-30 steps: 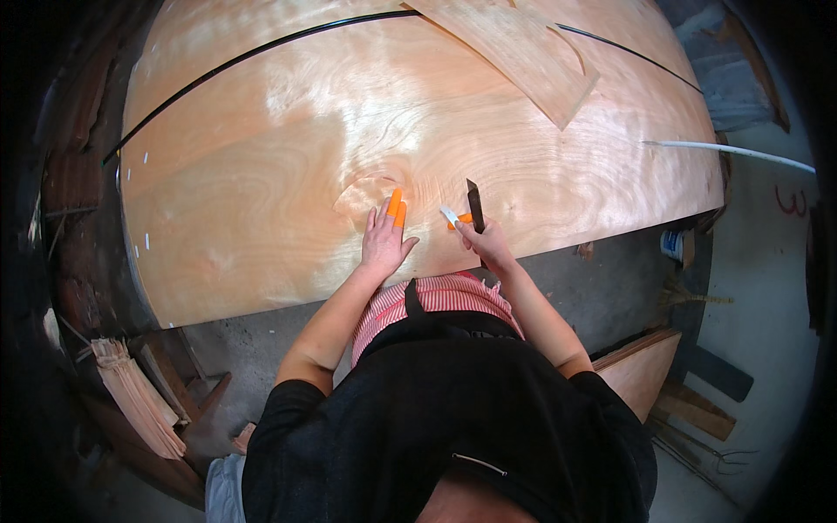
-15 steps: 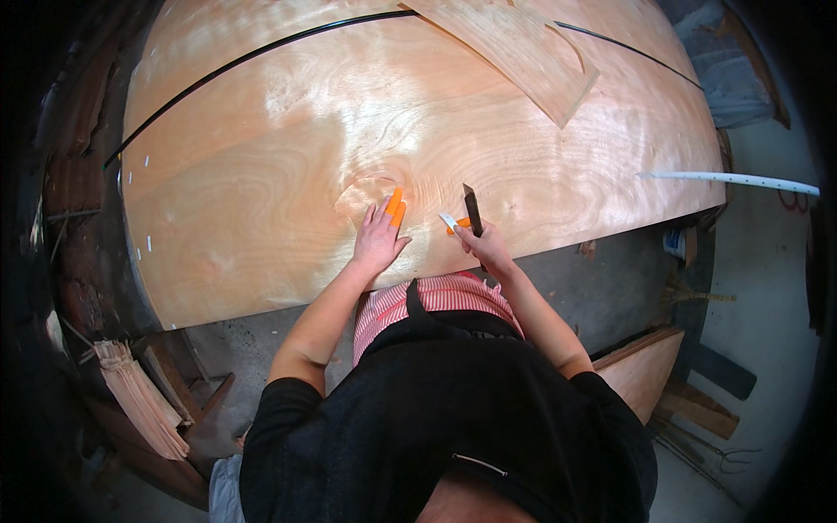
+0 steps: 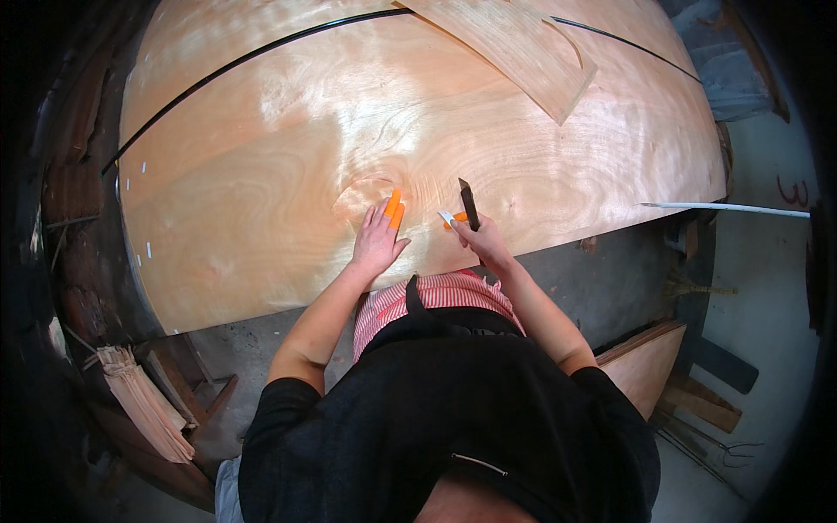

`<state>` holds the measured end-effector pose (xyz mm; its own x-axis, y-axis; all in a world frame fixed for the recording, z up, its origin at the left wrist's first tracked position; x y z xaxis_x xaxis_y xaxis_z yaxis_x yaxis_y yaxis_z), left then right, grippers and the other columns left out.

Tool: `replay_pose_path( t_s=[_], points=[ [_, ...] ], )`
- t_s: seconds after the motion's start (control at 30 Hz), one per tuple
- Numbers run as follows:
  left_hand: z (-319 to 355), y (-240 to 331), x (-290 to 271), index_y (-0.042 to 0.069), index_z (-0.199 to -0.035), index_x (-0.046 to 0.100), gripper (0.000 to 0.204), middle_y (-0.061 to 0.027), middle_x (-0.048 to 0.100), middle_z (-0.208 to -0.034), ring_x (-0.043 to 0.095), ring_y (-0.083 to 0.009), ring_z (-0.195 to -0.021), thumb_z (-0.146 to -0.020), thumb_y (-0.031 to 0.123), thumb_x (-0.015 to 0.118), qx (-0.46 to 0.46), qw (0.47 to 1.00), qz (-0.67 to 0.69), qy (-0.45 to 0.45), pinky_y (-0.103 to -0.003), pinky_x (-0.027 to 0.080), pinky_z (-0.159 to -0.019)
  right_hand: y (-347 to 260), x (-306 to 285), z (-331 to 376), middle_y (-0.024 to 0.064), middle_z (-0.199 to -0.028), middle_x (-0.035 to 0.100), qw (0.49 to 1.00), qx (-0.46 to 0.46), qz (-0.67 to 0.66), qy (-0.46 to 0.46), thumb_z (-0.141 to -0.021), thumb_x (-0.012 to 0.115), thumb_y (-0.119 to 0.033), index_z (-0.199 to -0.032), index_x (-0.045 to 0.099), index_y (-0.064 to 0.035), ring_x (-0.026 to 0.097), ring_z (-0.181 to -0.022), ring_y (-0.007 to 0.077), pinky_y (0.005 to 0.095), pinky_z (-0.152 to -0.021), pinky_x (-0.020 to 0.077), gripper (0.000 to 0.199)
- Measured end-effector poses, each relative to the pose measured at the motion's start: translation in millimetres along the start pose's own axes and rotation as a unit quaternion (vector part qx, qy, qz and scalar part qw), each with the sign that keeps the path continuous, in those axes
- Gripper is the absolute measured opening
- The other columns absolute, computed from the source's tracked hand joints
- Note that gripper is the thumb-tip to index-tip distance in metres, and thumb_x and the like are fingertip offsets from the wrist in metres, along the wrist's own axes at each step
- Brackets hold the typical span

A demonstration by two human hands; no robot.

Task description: The person uses a utility knife and a long flexible ruler to cut thin sheets of wood veneer on a large workbench. They trace curved lines, cut out shapes, and remove the cut pieces, stacking them on the floor.

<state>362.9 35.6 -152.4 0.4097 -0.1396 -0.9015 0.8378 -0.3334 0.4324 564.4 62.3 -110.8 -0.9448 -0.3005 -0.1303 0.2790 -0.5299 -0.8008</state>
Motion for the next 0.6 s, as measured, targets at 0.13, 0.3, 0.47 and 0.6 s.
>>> replay_pose_path(
  t_s=[0.13,0.3,0.47,0.6],
  points=[
    [1.1,-1.6,1.5,-0.002,-0.12,0.038,0.063,-0.0193,0.034,-0.125,0.029,-0.0307,-0.12,-0.072,0.031,0.059,0.007,1.0,-0.005,0.0,-0.043,0.02,-0.1,-23.2,11.3,-10.1,-0.0035,-0.053,0.045,0.998,-0.054,-0.019,-0.019,-0.081,0.055,-0.019,-0.084,0.06,-0.0029,0.038,-0.046,0.0043,0.0195,-0.043,0.0303,0.018],
    [-0.3,-1.2,2.9,-0.002,-0.119,0.039,0.061,-0.0194,0.035,-0.124,0.029,-0.0306,-0.12,-0.072,0.031,0.059,0.009,1.0,-0.011,-0.006,-0.042,0.021,-0.1,12.7,38.3,-54.1,-0.0012,-0.054,0.049,0.995,-0.087,-0.048,-0.023,-0.079,0.057,-0.018,-0.082,0.058,-0.0009,0.044,-0.048,0.0067,0.0212,-0.046,0.0355,0.017],
    [-1.1,-0.7,0.1,-0.002,-0.119,0.039,0.062,-0.0189,0.034,-0.125,0.029,-0.0302,-0.12,-0.071,0.031,0.06,0.006,1.0,0.004,-0.001,-0.042,0.021,-0.1,46.7,48.4,-55.6,-0.0014,-0.052,0.047,0.999,0.031,0.021,0.028,-0.08,0.055,-0.017,-0.08,0.058,-0.0033,0.042,-0.045,0.0062,0.0213,-0.042,0.0332,0.014],
    [-1.8,-0.1,-0.9,-0.003,-0.118,0.04,0.063,-0.0184,0.037,-0.122,0.029,-0.0286,-0.12,-0.07,0.033,0.06,0.005,1.0,-0.004,0.008,-0.041,0.023,-0.1,52.8,49.5,-55.7,0.002,-0.052,0.05,0.999,-0.006,-0.035,0.019,-0.078,0.056,-0.017,-0.079,0.056,-0.0007,0.047,-0.045,0.0082,0.0229,-0.043,0.0377,0.017]
  ],
)
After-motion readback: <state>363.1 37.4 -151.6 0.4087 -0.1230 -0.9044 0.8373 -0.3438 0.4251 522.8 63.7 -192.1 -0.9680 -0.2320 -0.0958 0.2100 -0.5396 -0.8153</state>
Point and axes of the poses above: each hand's wrist, its own z-axis away from the middle knuckle, its own x-axis out of the palm, y = z × x, the point moved 3 cm from there along -z, towards the middle knuckle
